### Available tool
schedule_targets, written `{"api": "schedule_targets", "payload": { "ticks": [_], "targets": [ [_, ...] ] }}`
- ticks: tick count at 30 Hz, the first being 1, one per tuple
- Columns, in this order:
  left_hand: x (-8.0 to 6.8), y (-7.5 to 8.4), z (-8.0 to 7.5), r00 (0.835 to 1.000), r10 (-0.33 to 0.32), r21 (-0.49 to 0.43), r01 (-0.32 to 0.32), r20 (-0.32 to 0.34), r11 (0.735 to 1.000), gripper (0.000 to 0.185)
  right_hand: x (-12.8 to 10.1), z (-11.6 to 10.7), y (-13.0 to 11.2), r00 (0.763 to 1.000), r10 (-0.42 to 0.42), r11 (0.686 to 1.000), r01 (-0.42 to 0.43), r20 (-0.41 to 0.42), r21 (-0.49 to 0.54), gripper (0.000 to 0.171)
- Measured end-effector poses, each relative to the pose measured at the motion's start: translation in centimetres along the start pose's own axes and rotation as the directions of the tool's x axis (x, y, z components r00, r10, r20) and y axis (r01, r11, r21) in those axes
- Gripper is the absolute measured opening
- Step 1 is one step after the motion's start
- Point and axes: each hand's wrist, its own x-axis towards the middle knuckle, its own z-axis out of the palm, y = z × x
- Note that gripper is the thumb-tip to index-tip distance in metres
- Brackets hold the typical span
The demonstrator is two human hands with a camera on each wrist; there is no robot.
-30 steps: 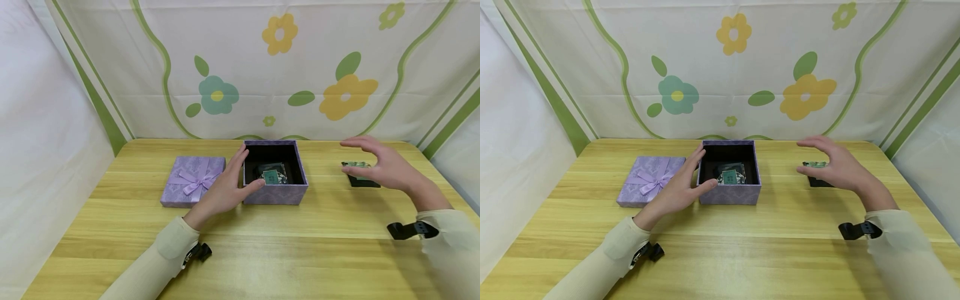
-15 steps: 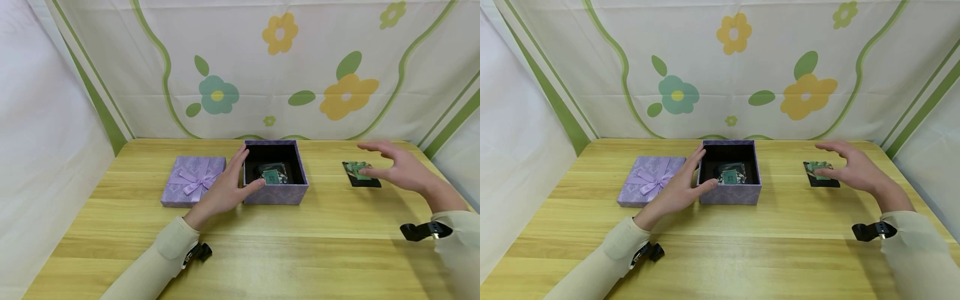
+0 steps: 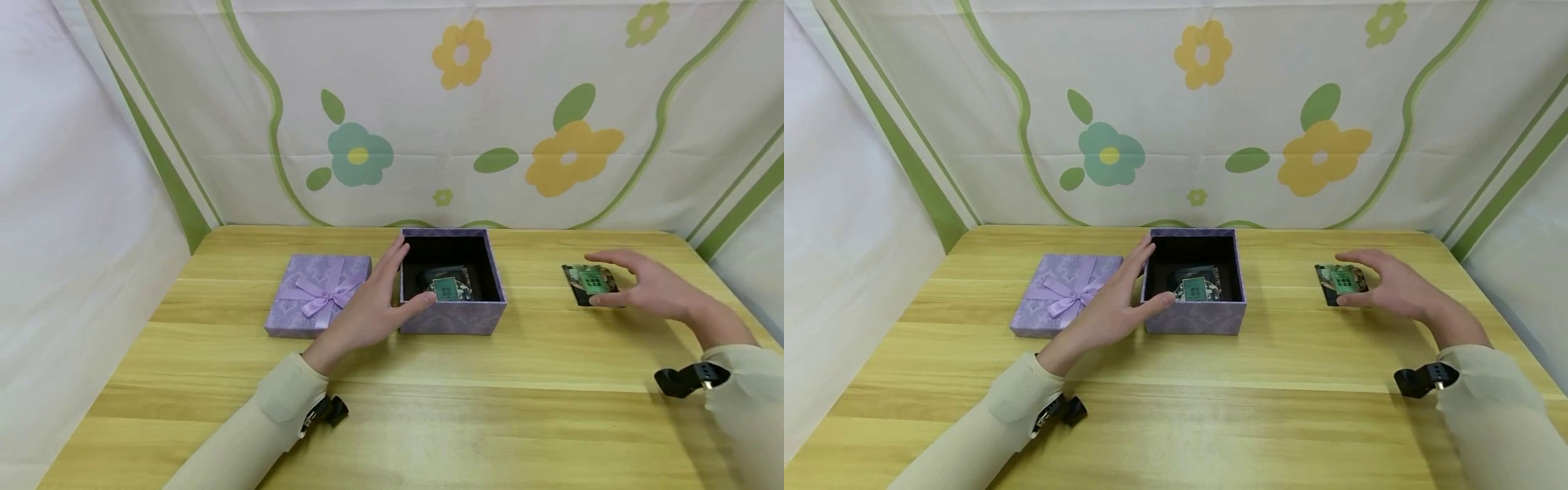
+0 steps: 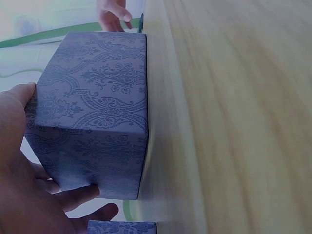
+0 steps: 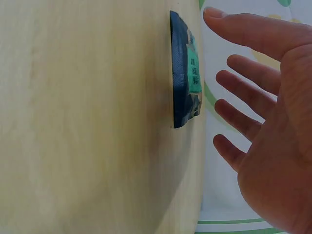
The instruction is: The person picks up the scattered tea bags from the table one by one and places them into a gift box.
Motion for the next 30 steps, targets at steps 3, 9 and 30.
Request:
{"api": "schedule_targets", "payload": {
  "ticks": [3,9,30],
  "targets": [
    [0.1,-0.1,0.0,1.000,0.003,-0.003,-0.003,0.001,1.000,0.097,0.3,0.4,0.5,1.000,-0.015,1.000,0.015,0.017,-0.006,0.090],
    [0.1,-0.1,0.0,1.000,0.007,0.001,-0.007,0.000,1.000,0.096,0.7,1.0,1.1,0.999,0.001,1.000,0.000,0.045,-0.012,0.092],
    [0.1,0.0,0.0,1.000,-0.005,0.010,0.005,-0.004,1.000,0.097,0.8,1.1,1.5,1.000,0.000,0.997,0.002,0.022,-0.075,0.092]
  ]
}}
